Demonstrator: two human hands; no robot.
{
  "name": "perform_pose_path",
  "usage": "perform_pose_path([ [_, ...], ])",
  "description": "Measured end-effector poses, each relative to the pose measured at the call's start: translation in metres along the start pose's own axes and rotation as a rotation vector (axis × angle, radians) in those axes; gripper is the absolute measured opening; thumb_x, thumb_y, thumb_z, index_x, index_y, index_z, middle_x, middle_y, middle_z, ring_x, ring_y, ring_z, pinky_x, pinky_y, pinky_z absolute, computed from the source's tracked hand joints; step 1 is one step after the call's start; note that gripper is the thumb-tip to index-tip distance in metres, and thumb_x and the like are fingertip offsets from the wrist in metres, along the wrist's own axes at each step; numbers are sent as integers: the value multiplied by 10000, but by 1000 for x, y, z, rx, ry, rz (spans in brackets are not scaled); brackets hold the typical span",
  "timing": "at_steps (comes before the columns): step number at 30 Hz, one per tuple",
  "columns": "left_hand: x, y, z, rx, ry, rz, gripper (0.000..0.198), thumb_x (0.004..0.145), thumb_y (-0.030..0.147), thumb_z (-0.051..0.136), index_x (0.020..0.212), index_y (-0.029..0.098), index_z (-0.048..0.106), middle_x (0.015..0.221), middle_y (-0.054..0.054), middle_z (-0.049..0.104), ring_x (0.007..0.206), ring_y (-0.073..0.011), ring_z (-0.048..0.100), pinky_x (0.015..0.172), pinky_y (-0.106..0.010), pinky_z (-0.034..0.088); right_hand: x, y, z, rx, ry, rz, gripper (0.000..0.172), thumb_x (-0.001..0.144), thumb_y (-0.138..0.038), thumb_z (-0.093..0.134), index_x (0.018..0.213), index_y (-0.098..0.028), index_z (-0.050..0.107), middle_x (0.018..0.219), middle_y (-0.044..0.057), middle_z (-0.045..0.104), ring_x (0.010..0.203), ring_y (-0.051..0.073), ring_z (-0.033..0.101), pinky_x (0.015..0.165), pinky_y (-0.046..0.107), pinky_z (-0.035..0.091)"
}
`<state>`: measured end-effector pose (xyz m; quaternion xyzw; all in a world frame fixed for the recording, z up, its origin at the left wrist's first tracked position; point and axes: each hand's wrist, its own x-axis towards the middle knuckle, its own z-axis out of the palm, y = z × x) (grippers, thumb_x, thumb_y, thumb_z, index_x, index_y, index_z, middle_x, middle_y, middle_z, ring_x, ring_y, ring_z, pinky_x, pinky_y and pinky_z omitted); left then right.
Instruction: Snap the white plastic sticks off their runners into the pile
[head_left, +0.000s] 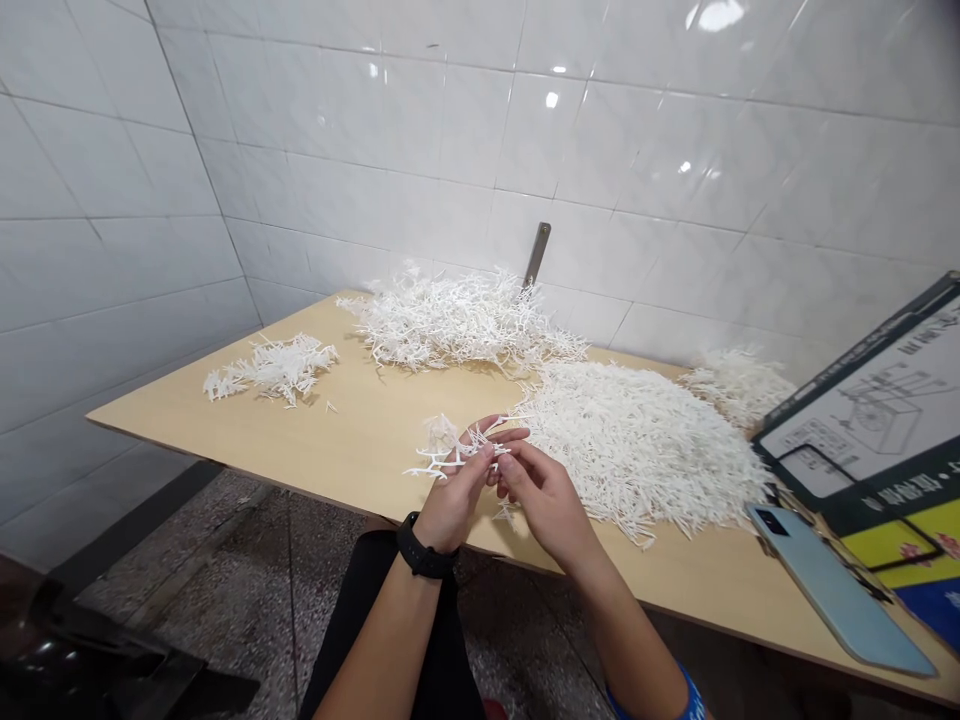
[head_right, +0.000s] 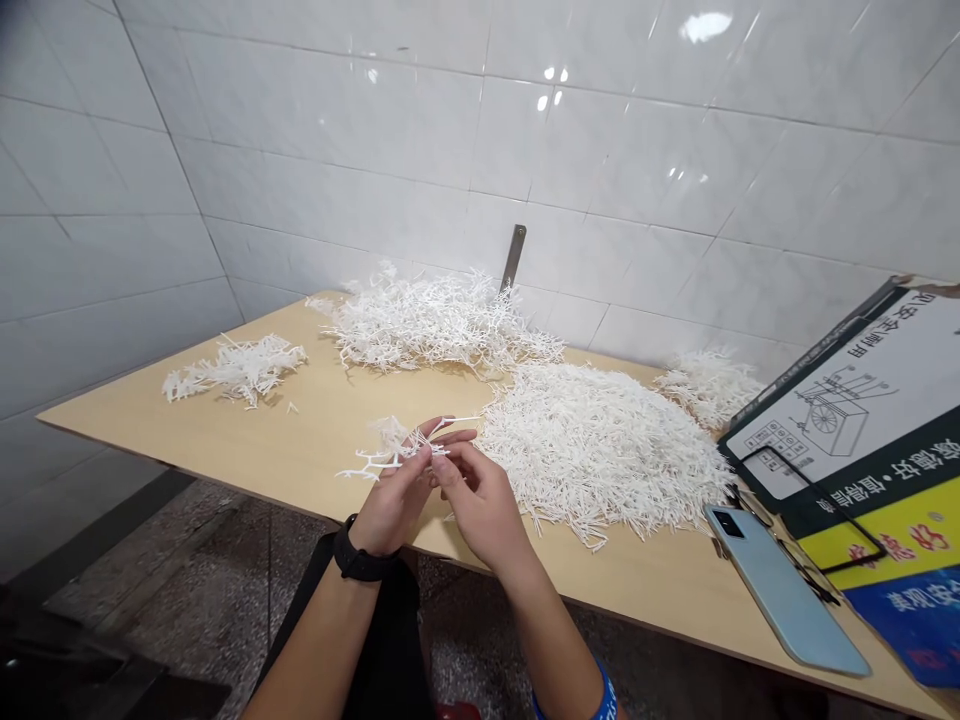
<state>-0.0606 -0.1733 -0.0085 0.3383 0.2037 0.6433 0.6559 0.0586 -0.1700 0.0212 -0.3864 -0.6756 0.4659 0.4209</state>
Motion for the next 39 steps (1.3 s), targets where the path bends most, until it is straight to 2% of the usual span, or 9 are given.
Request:
perform_pose_path([
  [6, -2, -1, -3, 61, -78, -33, 439, 831, 347, 641, 1215, 171, 521, 1116, -119, 653, 706, -129, 594, 608, -259, 475, -6, -4, -6, 165, -12, 25, 236, 837, -419, 606, 853, -187, 647, 720, 10, 601, 603, 122, 535, 555, 249, 437],
  [13, -3, 2, -5, 155, -202, 8, 428, 820, 278, 667, 1213, 177, 529, 780, -35, 657, 650, -148, 609, 677, -320, 494, -11, 0, -5, 301, 134, 45, 245, 846, -397, 607, 770, -170, 660, 626, -5, 565, 546, 96, 505, 520, 225, 407],
  [17, 0, 0, -8, 178, -74, 73, 318, 796, 277, 693, 1064, 160, 568, 924, -76, 690, 755, -172, 653, 727, -322, 507, -14, 0, -2, 347, 159, 129, 293, 826, -435, 617, 740, -158, 654, 647, 14, 590, 525, 90, 491, 470, 211, 375],
  [20, 2, -4, -10, 125, 37, 95, 261, 786, 318, 702, 921, 169, 535, 885, -61, 703, 705, -146, 648, 704, -298, 506, -18, 2, 0, 282, 117, 143, 315, 835, -445, 599, 734, -150, 647, 663, 23, 598, 531, 91, 493, 470, 210, 382],
  [24, 2, -3, -13, 189, 67, 100, 262, 763, 338, 718, 871, 167, 553, 770, -17, 676, 636, -117, 619, 655, -261, 492, -21, 4, -6, 139, 41, 149, 356, 866, -470, 538, 741, -150, 632, 703, 32, 605, 550, 101, 513, 485, 222, 399],
  [29, 0, 5, -13, 400, 64, 62, 287, 724, 362, 745, 882, 160, 615, 742, -4, 648, 668, -120, 614, 683, -249, 472, -18, -5, -24, -71, 314, 21, 287, 848, -461, 563, 911, -184, 609, 765, 24, 587, 657, 133, 537, 543, 234, 434],
  [31, -1, 9, -11, 493, -5, 4, 295, 708, 361, 757, 876, 154, 630, 708, -4, 637, 650, -125, 600, 655, -245, 459, -16, -13, -27, -127, 265, -2, 293, 835, -446, 581, 992, -201, 607, 847, 39, 606, 724, 154, 563, 559, 240, 450],
  [34, -1, 13, -7, 566, -71, -32, 298, 686, 349, 774, 861, 145, 645, 695, -7, 630, 660, -131, 591, 649, -240, 451, -14, -21, -29, -280, 139, -18, 215, 831, -396, 588, 889, -197, 643, 860, 46, 633, 739, 165, 579, 588, 254, 457],
  [39, 0, 13, -5, 492, -7, 16, 449, 704, 319, 768, 1089, 162, 597, 706, 3, 659, 653, -119, 603, 682, -235, 473, -16, -15, -29, -278, 152, -28, 187, 841, -355, 582, 779, -182, 619, 742, 25, 612, 656, 144, 546, 580, 256, 435],
])
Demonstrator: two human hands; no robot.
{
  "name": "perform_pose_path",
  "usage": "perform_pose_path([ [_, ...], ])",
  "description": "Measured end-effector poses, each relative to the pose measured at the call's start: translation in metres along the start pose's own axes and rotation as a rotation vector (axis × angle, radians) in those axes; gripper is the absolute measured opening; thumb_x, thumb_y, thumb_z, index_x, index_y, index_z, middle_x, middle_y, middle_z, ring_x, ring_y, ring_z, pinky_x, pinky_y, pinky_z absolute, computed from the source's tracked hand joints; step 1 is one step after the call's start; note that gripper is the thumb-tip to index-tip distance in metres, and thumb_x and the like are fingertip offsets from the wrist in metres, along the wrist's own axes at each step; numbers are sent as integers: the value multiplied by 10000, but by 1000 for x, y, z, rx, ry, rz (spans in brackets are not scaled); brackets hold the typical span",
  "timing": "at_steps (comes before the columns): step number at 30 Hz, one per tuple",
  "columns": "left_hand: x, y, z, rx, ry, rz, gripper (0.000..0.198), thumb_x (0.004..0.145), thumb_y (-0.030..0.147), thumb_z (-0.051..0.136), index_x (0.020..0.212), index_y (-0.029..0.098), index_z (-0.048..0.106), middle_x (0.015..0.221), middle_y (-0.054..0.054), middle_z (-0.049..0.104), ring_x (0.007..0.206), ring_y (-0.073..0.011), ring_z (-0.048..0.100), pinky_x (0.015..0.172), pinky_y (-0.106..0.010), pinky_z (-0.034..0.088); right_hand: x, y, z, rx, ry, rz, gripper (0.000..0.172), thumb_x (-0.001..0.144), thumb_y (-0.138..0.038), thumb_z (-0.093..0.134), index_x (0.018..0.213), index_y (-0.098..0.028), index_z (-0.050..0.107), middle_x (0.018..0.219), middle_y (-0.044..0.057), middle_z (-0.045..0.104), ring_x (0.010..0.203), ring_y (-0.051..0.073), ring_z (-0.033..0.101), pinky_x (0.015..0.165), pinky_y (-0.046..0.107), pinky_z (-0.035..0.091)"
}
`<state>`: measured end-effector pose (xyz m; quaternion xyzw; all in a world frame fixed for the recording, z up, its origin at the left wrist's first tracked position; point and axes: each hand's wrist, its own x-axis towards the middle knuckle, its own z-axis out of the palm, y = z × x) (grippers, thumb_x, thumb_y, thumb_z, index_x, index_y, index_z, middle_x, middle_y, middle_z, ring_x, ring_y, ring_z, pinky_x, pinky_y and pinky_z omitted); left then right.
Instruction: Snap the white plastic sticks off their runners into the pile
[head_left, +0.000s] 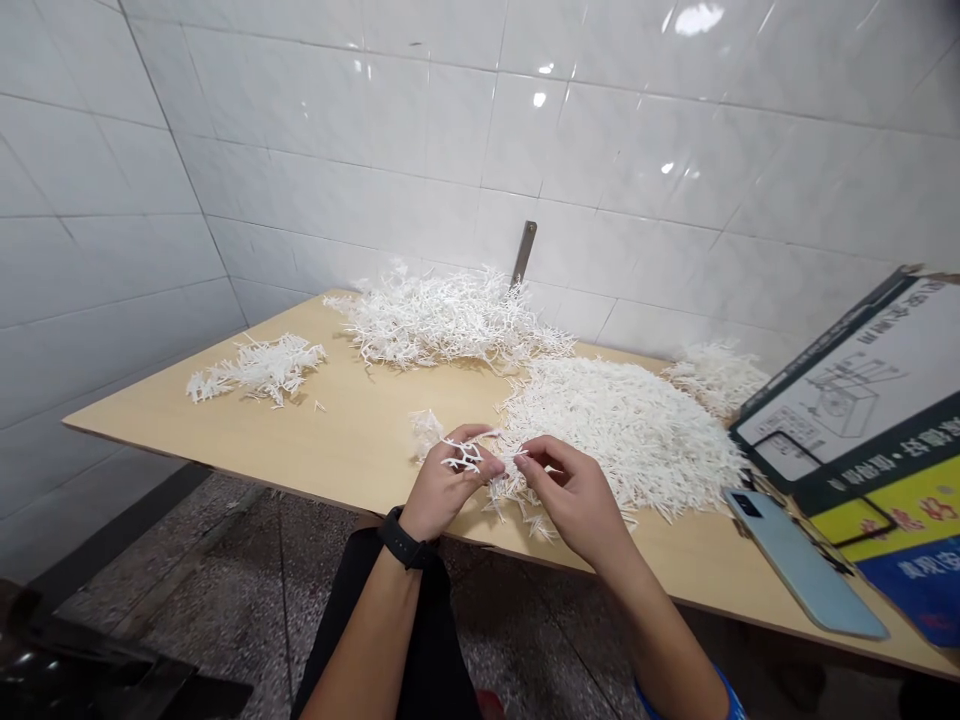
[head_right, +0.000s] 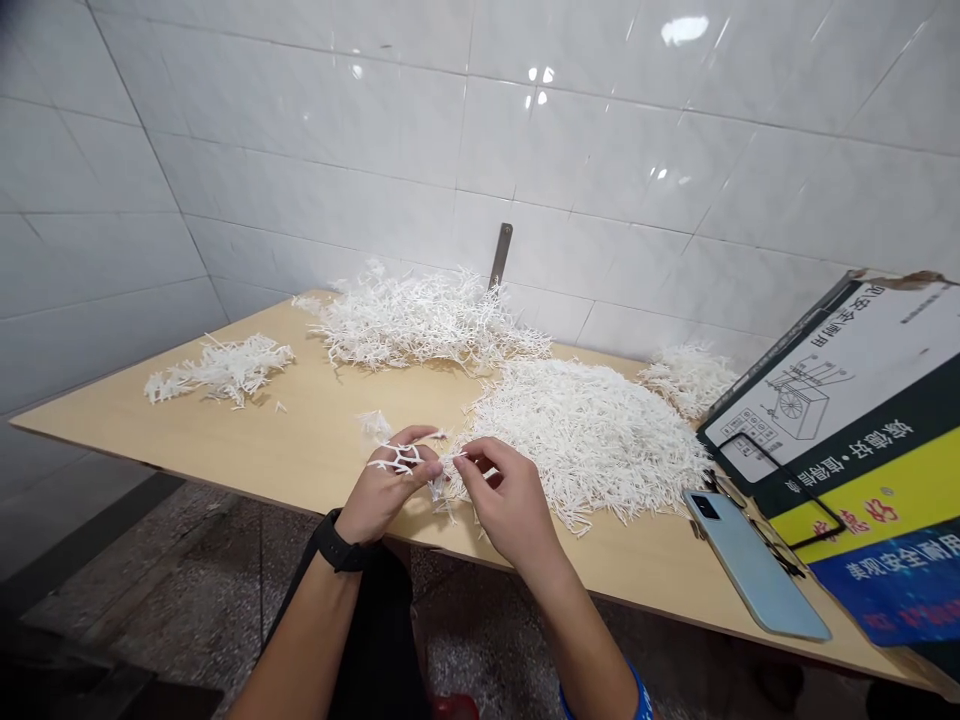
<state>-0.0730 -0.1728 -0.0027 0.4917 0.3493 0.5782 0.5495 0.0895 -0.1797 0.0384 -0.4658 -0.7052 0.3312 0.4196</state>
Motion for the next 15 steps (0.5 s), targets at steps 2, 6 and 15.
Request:
perform_pose_path([
  [2, 1, -3, 2, -93, 53, 41, 659, 729, 312, 753, 1304, 195, 452, 763, -8, 693, 661, -115, 615, 694, -237, 488, -2, 5, 3, 138, 14, 62, 193, 832, -372, 607, 802, -181, 612, 666, 1, 583, 589, 123, 519, 547, 244, 424],
  [6, 0, -9, 8, -215, 131, 126, 826, 783, 362, 702, 1455, 231, 240, 909, -78, 739, 670, -123, 649, 691, -250, 518, -6, 9, 15, 545, 93, 199, 229, 787, -397, 672, 822, -185, 590, 582, -37, 545, 506, 101, 521, 471, 213, 410],
  [15, -10, -3, 20, -331, -126, 149, 963, 710, 578, 678, 1486, 358, 152, 1379, -135, 520, 1083, -269, 616, 754, -326, 535, -3, 1, 29, 863, 116, 297, 261, 729, -368, 732, 852, -189, 588, 711, 2, 622, 576, 117, 601, 439, 191, 425],
])
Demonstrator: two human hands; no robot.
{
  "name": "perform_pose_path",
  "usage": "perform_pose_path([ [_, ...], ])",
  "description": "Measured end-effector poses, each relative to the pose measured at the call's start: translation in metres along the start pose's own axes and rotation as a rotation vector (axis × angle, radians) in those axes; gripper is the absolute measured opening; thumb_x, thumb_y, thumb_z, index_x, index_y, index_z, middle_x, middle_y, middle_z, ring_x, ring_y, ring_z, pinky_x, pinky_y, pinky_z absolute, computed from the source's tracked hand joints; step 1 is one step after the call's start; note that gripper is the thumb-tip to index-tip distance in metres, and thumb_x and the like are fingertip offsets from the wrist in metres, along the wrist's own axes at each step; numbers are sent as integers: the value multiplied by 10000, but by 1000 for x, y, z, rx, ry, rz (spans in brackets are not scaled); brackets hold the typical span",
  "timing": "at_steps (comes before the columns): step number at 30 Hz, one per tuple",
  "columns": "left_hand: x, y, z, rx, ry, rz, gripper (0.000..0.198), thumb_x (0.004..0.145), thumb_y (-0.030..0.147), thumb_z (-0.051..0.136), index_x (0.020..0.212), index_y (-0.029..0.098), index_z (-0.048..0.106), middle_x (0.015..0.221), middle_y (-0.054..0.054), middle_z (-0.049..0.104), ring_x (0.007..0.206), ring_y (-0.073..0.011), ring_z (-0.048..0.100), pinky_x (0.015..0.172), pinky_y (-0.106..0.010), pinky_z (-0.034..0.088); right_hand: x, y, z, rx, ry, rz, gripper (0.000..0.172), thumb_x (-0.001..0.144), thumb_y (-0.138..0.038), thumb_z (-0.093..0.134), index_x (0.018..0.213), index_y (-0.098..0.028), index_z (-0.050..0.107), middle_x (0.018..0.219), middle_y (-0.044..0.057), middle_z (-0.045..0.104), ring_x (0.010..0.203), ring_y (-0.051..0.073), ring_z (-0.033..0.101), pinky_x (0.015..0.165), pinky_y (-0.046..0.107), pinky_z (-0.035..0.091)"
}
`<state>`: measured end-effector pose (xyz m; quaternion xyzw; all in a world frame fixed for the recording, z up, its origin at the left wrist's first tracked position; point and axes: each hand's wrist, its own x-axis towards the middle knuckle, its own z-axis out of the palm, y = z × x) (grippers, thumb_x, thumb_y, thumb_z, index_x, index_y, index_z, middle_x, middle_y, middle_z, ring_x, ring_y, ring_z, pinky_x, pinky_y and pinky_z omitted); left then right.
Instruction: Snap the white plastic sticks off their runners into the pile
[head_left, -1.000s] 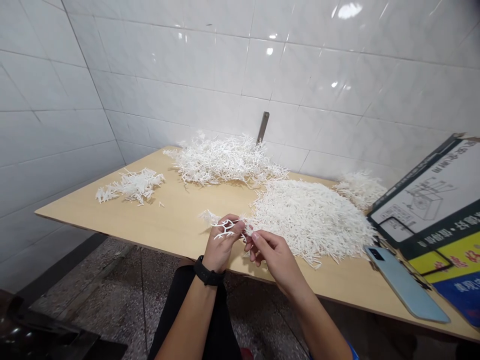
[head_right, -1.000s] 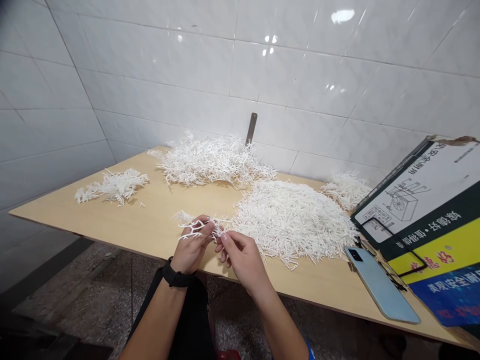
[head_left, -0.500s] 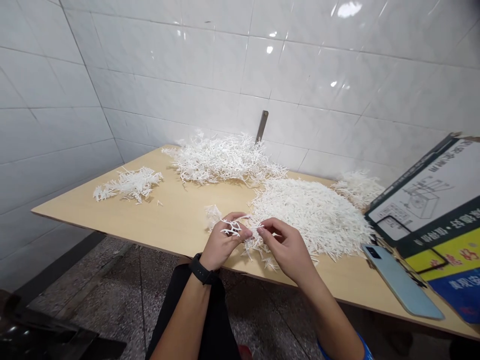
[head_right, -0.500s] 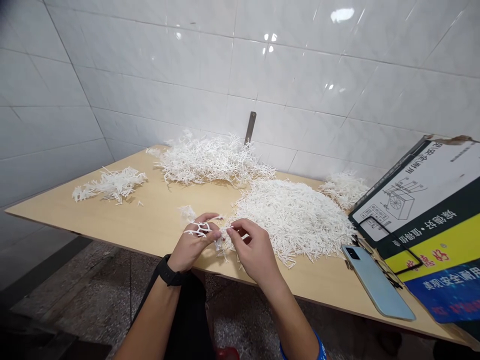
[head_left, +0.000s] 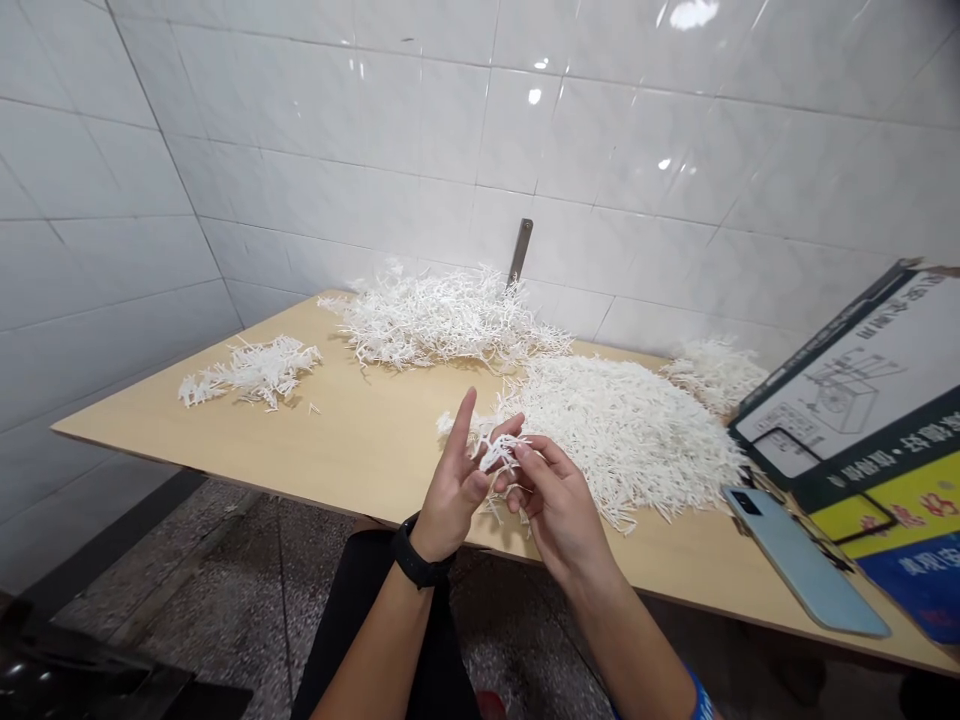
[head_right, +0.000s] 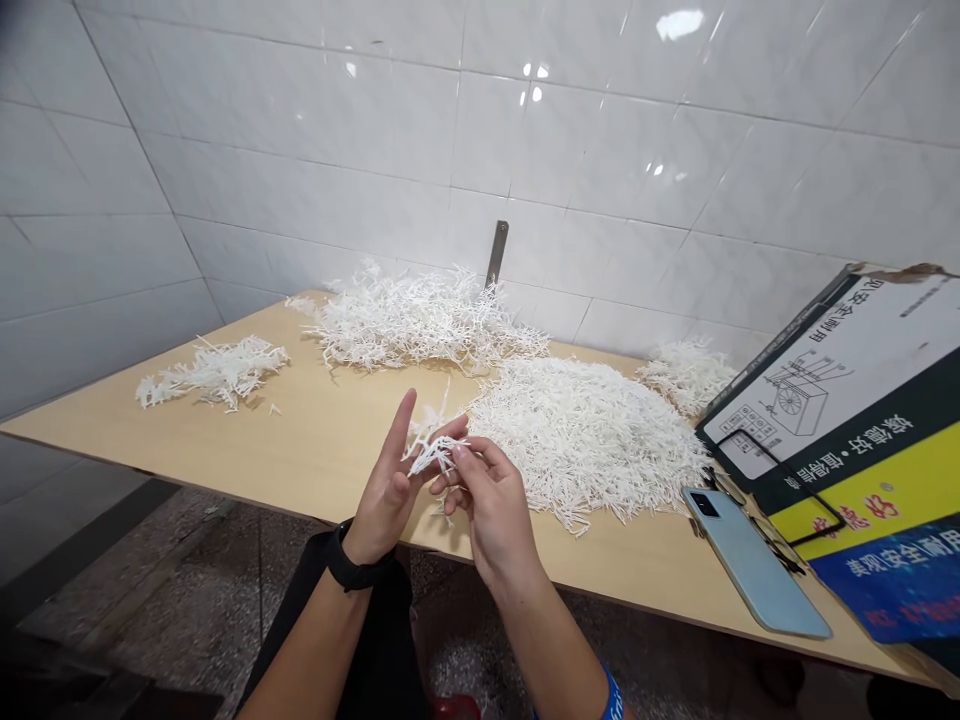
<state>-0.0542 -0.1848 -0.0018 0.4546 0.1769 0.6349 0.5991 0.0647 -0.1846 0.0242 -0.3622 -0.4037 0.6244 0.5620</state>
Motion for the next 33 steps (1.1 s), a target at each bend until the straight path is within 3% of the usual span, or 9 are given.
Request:
perform_pose_path([
  [3, 0, 0, 1, -29, 6, -27, 735, 816, 559, 573, 1453, 343, 276, 1390, -125, 510, 1116, -282, 596, 664, -296, 529, 1, 6, -1, -121, -71, -13, 247, 754, -393, 700, 851, -189, 599, 763, 23, 632, 641, 144, 617, 470, 217, 458],
  [7, 2, 1, 0, 30, 59, 8, 366, 932, 392, 471, 1236, 211, 563, 1289, -129, 602, 1251, -269, 505, 958, -361, 437, 3, 7, -5, -337, -145, -43, 227, 787, -402, 660, 835, -184, 615, 747, 17, 624, 693, 148, 619, 539, 230, 485],
  [11, 2, 6, 0, 131, 46, 48, 318, 921, 325, 508, 1200, 202, 601, 1301, -122, 594, 1260, -269, 495, 1017, -373, 385, 11, -2, -6, -467, -278, -70, 266, 861, -427, 560, 953, -187, 627, 829, 31, 645, 702, 139, 616, 576, 240, 472],
  [14, 2, 8, -1, 178, 50, 62, 324, 908, 322, 533, 1197, 201, 617, 1343, -118, 560, 1249, -260, 501, 966, -330, 424, 18, -5, -2, -576, -383, -126, 281, 872, -438, 541, 843, -172, 623, 739, 14, 618, 612, 122, 569, 561, 244, 440],
  [19, 6, 7, -15, 16, 219, -3, 383, 880, 399, 560, 1198, 188, 585, 980, -108, 733, 714, -172, 679, 609, -257, 510, 20, 6, 5, -755, -423, -270, 364, 916, -398, 467, 649, -179, 580, 568, -12, 520, 546, 123, 487, 561, 259, 368],
  [22, 11, 8, -29, -101, 405, 3, 393, 853, 389, 604, 1207, 223, 554, 805, -11, 720, 498, -75, 616, 641, -241, 542, 15, 11, 4, -691, -477, -308, 400, 927, -398, 440, 596, -188, 523, 571, -12, 499, 553, 126, 470, 571, 260, 374],
  [25, 12, 13, -34, -122, 453, 46, 394, 874, 386, 573, 1246, 267, 524, 1003, -36, 710, 795, -132, 701, 843, -313, 538, 19, 8, -4, -751, -368, -357, 351, 939, -364, 411, 678, -194, 573, 629, 7, 557, 608, 148, 519, 617, 279, 413],
  [28, 9, 17, -28, -63, 395, 104, 382, 912, 389, 504, 1273, 263, 516, 1222, -84, 642, 1154, -222, 590, 1009, -419, 435, 32, 3, -18, -1008, -244, -464, 257, 918, -244, 411, 908, -205, 665, 882, 59, 682, 829, 202, 605, 765, 341, 452],
  [33, 6, 17, -18, 14, 329, 114, 389, 949, 382, 428, 1311, 256, 495, 1324, -86, 579, 1271, -214, 488, 1111, -421, 282, 42, 0, -31, -1253, -32, -564, 474, 823, -74, 387, 1243, -198, 568, 1222, 108, 616, 1129, 264, 537, 965, 456, 385],
])
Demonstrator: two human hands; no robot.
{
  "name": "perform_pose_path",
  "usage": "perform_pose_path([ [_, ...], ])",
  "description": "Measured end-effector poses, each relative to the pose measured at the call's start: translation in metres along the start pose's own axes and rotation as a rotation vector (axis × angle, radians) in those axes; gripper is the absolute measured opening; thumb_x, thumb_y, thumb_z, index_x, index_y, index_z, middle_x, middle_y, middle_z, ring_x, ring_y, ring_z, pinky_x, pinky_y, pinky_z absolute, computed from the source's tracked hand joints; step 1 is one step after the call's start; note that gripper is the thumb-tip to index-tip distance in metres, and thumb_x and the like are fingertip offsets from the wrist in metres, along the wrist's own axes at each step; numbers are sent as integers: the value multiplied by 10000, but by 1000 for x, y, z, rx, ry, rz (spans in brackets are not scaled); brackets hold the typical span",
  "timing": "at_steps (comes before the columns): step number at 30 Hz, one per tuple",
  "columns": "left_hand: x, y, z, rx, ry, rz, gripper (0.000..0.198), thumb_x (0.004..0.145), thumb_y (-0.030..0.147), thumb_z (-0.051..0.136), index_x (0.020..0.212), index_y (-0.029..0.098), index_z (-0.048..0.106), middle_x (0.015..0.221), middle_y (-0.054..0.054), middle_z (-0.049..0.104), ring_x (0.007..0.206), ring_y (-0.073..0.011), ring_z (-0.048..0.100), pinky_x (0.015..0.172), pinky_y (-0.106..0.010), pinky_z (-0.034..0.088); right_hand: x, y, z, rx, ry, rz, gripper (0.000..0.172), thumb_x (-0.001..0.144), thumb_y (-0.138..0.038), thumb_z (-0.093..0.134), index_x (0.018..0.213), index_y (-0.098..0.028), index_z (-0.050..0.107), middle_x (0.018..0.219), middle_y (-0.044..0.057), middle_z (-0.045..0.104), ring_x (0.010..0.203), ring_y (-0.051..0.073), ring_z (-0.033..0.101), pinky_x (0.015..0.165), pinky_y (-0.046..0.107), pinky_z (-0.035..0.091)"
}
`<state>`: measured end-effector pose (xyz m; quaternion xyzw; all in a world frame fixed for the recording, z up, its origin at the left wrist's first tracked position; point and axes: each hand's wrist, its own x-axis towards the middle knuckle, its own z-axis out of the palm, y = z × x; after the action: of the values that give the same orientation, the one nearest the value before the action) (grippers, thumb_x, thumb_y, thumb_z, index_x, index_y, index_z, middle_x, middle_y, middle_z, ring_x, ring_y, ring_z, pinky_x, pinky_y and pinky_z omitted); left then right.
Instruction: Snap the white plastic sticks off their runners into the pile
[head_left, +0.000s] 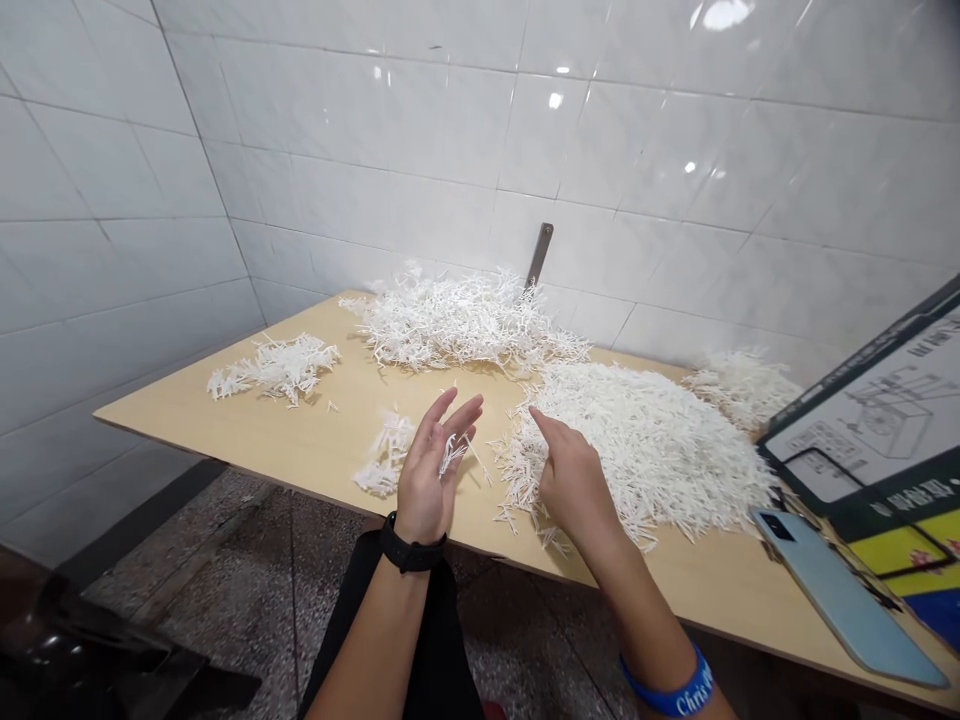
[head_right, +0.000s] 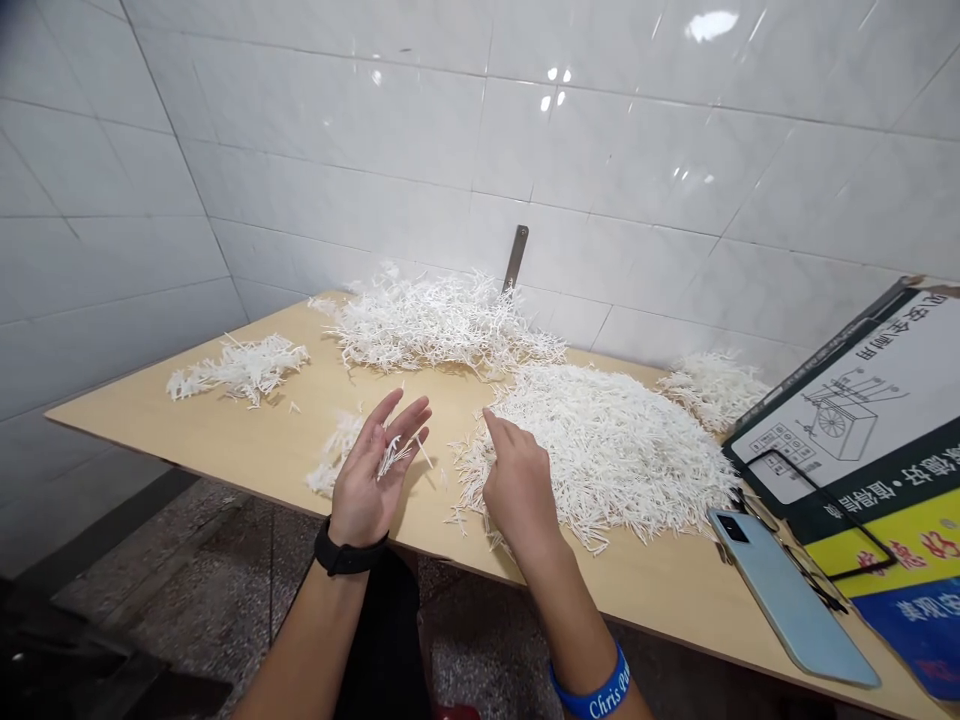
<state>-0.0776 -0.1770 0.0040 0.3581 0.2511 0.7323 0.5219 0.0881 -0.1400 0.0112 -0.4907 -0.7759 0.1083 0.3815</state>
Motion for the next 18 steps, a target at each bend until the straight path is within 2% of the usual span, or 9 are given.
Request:
perform_pose_path([
  [3, 0, -1, 0, 17, -51, -8, 395, 961, 380, 390, 1325, 261, 486, 1375, -80, 535, 1324, -212, 424, 1127, -420, 232, -4, -15, -1, 117, 50, 62, 277, 891, -183, 412, 1054, -190, 636, 1066, 98, 666, 999, 247, 585, 859, 395, 437],
  [4, 0, -1, 0, 19, -75, -10, 393, 961, 376, 387, 1322, 259, 490, 1387, -78, 523, 1338, -214, 404, 1129, -420, 221, -6, -22, -1, 190, 26, 89, 239, 916, -249, 420, 964, -194, 648, 982, 83, 679, 924, 231, 601, 799, 363, 450],
  [6, 0, -2, 0, 14, -132, -10, 388, 957, 367, 392, 1310, 252, 505, 1405, -77, 503, 1360, -217, 370, 1133, -413, 202, -7, -37, -1, 325, -78, 132, 279, 930, -377, 442, 855, -202, 647, 861, 52, 681, 797, 201, 603, 690, 312, 442],
  [9, -2, -3, 1, -17, -222, -23, 404, 950, 368, 401, 1327, 254, 490, 1436, -74, 467, 1382, -221, 329, 1130, -402, 208, -6, -50, 3, 455, -296, 126, 329, 907, -483, 475, 880, -203, 646, 812, 28, 666, 688, 162, 567, 609, 274, 405],
  [11, -3, -3, 1, -26, -268, -39, 424, 945, 385, 409, 1350, 273, 465, 1464, -66, 430, 1395, -228, 301, 1110, -404, 252, -4, -53, 7, 502, -387, 105, 349, 889, -516, 497, 939, -199, 632, 795, 20, 645, 648, 145, 533, 586, 263, 384],
  [14, -3, -3, 0, -9, -323, -53, 436, 939, 414, 419, 1354, 290, 464, 1481, -58, 404, 1408, -233, 271, 1098, -398, 277, -3, -50, 13, 532, -416, 95, 364, 871, -534, 516, 910, -185, 612, 717, 5, 592, 612, 135, 481, 553, 257, 345],
  [18, -3, -2, -3, 10, -377, -71, 427, 950, 411, 401, 1354, 295, 477, 1464, -55, 431, 1405, -220, 281, 1136, -381, 201, -5, -48, 15, 511, -452, 65, 308, 861, -475, 561, 776, -179, 587, 658, -14, 533, 598, 128, 441, 545, 256, 327],
])
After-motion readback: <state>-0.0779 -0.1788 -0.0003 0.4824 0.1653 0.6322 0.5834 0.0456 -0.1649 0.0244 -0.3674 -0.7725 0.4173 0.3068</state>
